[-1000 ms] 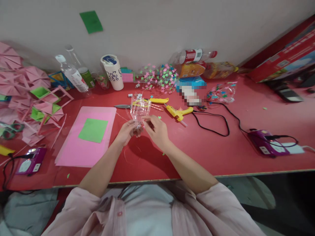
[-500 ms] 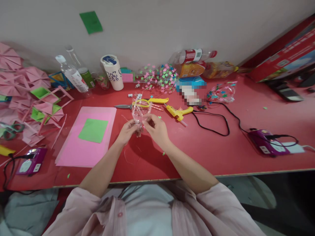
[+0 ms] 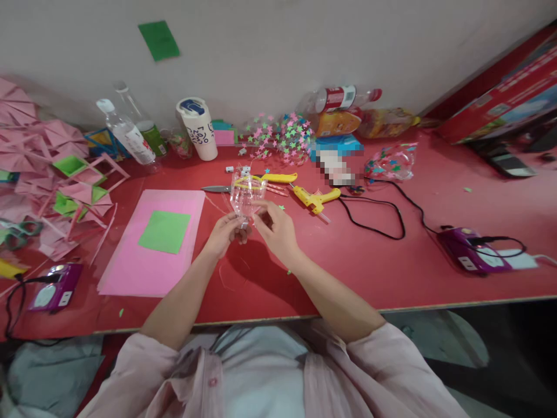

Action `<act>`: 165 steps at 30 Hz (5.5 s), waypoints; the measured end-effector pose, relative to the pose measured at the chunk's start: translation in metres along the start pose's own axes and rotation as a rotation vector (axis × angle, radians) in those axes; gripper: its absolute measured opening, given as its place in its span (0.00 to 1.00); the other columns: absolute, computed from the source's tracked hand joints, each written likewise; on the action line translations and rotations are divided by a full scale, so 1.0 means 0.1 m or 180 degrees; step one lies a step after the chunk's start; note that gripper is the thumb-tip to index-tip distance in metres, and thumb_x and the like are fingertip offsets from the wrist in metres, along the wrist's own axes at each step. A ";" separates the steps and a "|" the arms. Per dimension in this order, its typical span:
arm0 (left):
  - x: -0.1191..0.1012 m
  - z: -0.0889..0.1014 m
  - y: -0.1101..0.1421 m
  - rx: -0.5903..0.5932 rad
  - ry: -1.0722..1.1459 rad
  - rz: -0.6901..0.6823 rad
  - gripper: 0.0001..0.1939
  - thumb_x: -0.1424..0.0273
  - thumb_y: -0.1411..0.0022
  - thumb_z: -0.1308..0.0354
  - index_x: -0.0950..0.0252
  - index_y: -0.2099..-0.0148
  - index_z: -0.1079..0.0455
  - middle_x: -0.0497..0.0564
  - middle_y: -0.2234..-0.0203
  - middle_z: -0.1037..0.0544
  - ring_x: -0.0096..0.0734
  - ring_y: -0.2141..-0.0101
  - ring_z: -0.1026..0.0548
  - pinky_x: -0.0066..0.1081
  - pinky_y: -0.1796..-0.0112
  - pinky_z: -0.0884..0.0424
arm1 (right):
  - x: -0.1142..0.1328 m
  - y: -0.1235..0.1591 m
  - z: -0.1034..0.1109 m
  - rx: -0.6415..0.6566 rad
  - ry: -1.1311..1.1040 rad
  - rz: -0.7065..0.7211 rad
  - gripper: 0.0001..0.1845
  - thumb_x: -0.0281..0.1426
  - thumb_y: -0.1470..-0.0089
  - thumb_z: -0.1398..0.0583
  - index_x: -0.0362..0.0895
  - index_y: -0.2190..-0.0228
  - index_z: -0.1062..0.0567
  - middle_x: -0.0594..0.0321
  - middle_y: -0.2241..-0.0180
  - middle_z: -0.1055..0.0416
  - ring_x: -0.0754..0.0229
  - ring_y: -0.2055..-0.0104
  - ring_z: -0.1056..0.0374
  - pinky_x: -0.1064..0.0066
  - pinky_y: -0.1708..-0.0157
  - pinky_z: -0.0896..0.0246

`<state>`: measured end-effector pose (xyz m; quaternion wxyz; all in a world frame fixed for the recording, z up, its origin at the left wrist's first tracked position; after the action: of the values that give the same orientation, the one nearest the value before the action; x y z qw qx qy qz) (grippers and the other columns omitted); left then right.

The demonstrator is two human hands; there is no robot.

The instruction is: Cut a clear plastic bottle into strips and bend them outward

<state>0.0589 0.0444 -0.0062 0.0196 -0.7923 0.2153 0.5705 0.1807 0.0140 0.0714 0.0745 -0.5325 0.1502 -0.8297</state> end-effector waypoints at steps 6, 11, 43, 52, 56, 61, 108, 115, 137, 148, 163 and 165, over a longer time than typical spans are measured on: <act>0.01 0.02 0.00 -0.0013 -0.0002 -0.0015 0.15 0.61 0.51 0.35 0.66 0.66 0.30 0.47 0.81 0.23 0.24 0.85 0.30 0.25 0.82 0.39 | 0.09 0.03 0.00 -0.0028 0.0627 0.0416 0.16 0.28 0.39 0.45 0.48 0.51 0.25 0.62 0.67 0.26 0.61 0.71 0.34 0.70 0.67 0.37; 0.01 -0.01 -0.01 0.0059 0.0024 0.0007 0.15 0.61 0.51 0.35 0.66 0.66 0.30 0.46 0.82 0.24 0.24 0.85 0.30 0.25 0.82 0.39 | 0.11 0.04 0.01 -0.0063 0.0733 0.0459 0.15 0.29 0.39 0.45 0.46 0.51 0.26 0.60 0.65 0.25 0.61 0.70 0.32 0.70 0.67 0.37; -0.01 -0.08 0.02 0.0225 0.0113 -0.0079 0.18 0.56 0.49 0.34 0.65 0.67 0.32 0.43 0.83 0.28 0.24 0.85 0.29 0.24 0.82 0.37 | 0.07 0.01 -0.06 0.0158 0.0596 0.0410 0.09 0.33 0.38 0.45 0.46 0.67 0.26 0.62 0.71 0.25 0.61 0.69 0.31 0.72 0.67 0.40; -0.01 -0.06 0.03 0.0027 0.0186 -0.0029 0.21 0.54 0.51 0.33 0.65 0.70 0.35 0.44 0.84 0.28 0.24 0.85 0.30 0.25 0.82 0.39 | 0.06 0.06 -0.15 0.0219 0.0714 0.0577 0.09 0.30 0.39 0.44 0.46 0.68 0.24 0.60 0.70 0.22 0.60 0.68 0.29 0.71 0.68 0.39; -0.01 -0.06 0.04 0.0022 0.0158 0.0012 0.21 0.54 0.51 0.33 0.65 0.71 0.34 0.44 0.83 0.28 0.24 0.83 0.30 0.26 0.80 0.38 | 0.08 0.07 -0.16 0.0232 0.0749 0.0616 0.09 0.29 0.39 0.44 0.46 0.69 0.25 0.61 0.70 0.22 0.60 0.69 0.29 0.72 0.69 0.40; -0.03 -0.09 0.05 0.0057 0.0244 0.0022 0.19 0.56 0.54 0.31 0.65 0.71 0.32 0.45 0.83 0.28 0.24 0.83 0.31 0.26 0.80 0.37 | 0.12 0.08 -0.07 0.0084 0.0579 0.0632 0.09 0.33 0.37 0.45 0.46 0.66 0.25 0.60 0.69 0.22 0.60 0.68 0.28 0.71 0.66 0.37; 0.02 -0.02 0.01 0.0148 0.0080 0.0015 0.17 0.57 0.49 0.36 0.68 0.68 0.27 0.49 0.83 0.24 0.23 0.85 0.32 0.25 0.82 0.41 | 0.04 0.01 0.00 0.0010 -0.0164 -0.0021 0.12 0.30 0.42 0.44 0.47 0.57 0.25 0.69 0.76 0.33 0.65 0.77 0.39 0.72 0.73 0.43; 0.05 -0.08 0.02 0.0261 0.0035 0.0126 0.17 0.57 0.49 0.36 0.67 0.70 0.29 0.50 0.82 0.24 0.25 0.85 0.31 0.26 0.82 0.39 | 0.02 0.02 -0.03 0.0042 0.0059 0.0021 0.07 0.32 0.43 0.42 0.46 0.64 0.25 0.65 0.73 0.27 0.63 0.74 0.34 0.72 0.72 0.40; 0.00 -0.07 0.02 0.0037 0.0180 -0.0069 0.21 0.54 0.52 0.34 0.66 0.75 0.34 0.44 0.85 0.31 0.24 0.86 0.33 0.27 0.83 0.40 | 0.09 0.11 -0.18 0.0242 0.1010 0.0843 0.11 0.31 0.36 0.45 0.45 0.63 0.22 0.58 0.68 0.20 0.60 0.67 0.26 0.72 0.67 0.37; -0.01 -0.10 0.04 0.0246 0.0138 -0.0007 0.21 0.54 0.51 0.33 0.65 0.68 0.33 0.43 0.82 0.29 0.24 0.84 0.31 0.26 0.82 0.39 | 0.16 0.11 -0.07 0.0047 0.0785 0.0942 0.13 0.34 0.34 0.47 0.44 0.64 0.23 0.59 0.70 0.22 0.61 0.68 0.27 0.72 0.67 0.38; -0.02 -0.05 0.02 0.0044 0.0344 -0.0039 0.21 0.57 0.57 0.29 0.66 0.70 0.32 0.44 0.84 0.28 0.22 0.84 0.32 0.25 0.80 0.38 | 0.13 0.10 -0.14 0.0199 0.0711 0.0824 0.10 0.31 0.37 0.45 0.45 0.61 0.23 0.60 0.68 0.21 0.61 0.67 0.26 0.72 0.67 0.36; -0.02 -0.05 0.02 0.0026 0.0400 -0.0038 0.20 0.58 0.57 0.29 0.66 0.70 0.31 0.44 0.84 0.28 0.22 0.84 0.33 0.24 0.81 0.38 | 0.14 0.10 -0.13 0.0199 0.0695 0.0850 0.11 0.31 0.36 0.46 0.45 0.60 0.23 0.60 0.67 0.21 0.60 0.67 0.26 0.71 0.66 0.35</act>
<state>0.0618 0.0422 -0.0020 0.0127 -0.8278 0.2137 0.5186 0.1625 0.0024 0.0752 0.1837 -0.4119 0.2009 -0.8696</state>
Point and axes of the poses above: each hand's wrist, its own y-axis away from the middle knuckle, its own z-axis out of the back of the hand, x = y × z, the point moved 9 cm from there along -y, towards the middle knuckle
